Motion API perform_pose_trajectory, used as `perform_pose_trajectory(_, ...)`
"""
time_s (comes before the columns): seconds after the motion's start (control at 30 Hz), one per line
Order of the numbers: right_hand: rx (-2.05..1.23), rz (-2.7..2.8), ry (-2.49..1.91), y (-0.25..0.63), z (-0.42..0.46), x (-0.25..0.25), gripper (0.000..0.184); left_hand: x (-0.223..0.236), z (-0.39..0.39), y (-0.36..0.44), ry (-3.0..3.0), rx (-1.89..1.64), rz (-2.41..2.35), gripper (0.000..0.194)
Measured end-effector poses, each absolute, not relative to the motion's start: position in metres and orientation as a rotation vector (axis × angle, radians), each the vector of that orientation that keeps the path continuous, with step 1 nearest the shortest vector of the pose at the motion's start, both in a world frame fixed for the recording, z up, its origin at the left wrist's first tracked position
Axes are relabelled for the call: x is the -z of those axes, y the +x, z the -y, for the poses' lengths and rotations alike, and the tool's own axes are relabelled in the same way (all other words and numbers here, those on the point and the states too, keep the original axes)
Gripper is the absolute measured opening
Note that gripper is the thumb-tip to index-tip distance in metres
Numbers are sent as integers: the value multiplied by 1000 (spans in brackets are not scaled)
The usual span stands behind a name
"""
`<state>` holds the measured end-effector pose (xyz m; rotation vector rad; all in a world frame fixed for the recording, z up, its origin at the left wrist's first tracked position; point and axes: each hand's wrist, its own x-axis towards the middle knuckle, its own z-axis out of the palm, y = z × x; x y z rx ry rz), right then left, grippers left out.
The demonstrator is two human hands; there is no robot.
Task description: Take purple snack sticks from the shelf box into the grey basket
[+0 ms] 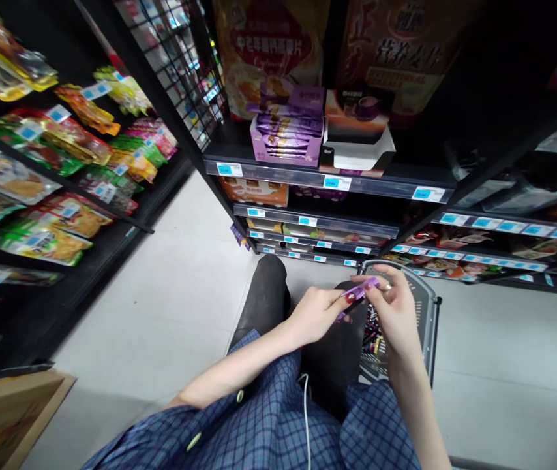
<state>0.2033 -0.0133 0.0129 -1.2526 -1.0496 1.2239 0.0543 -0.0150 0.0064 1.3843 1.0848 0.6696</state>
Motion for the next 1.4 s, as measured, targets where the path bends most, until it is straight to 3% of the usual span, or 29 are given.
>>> perform_pose_trajectory(0.3,-1171,1048,-1359,200,13,2,14,3,13,50,956,-648,-939,29)
perform_pose_trajectory(0.5,-945,1121,-1473,194,20,6,17,3,13,42,1247,-598,-993,17)
perform_pose_trajectory(0.7,-835,1084,-1463,186,23,7,16,15,16,33,935,-466,-749,32)
perform_pose_trajectory(0.93,-1016,1130,-1373,187,16,4,15,20,24,30,675,-483,-717,39)
perform_pose_trajectory(1.07,-1359,1193,-1269,192,11,5,33,16,25,37,666,-608,-840,40)
perform_pose_trajectory(1.4,-1333,870,-1163,187,7,15,29,24,28,35,671,-637,-635,47)
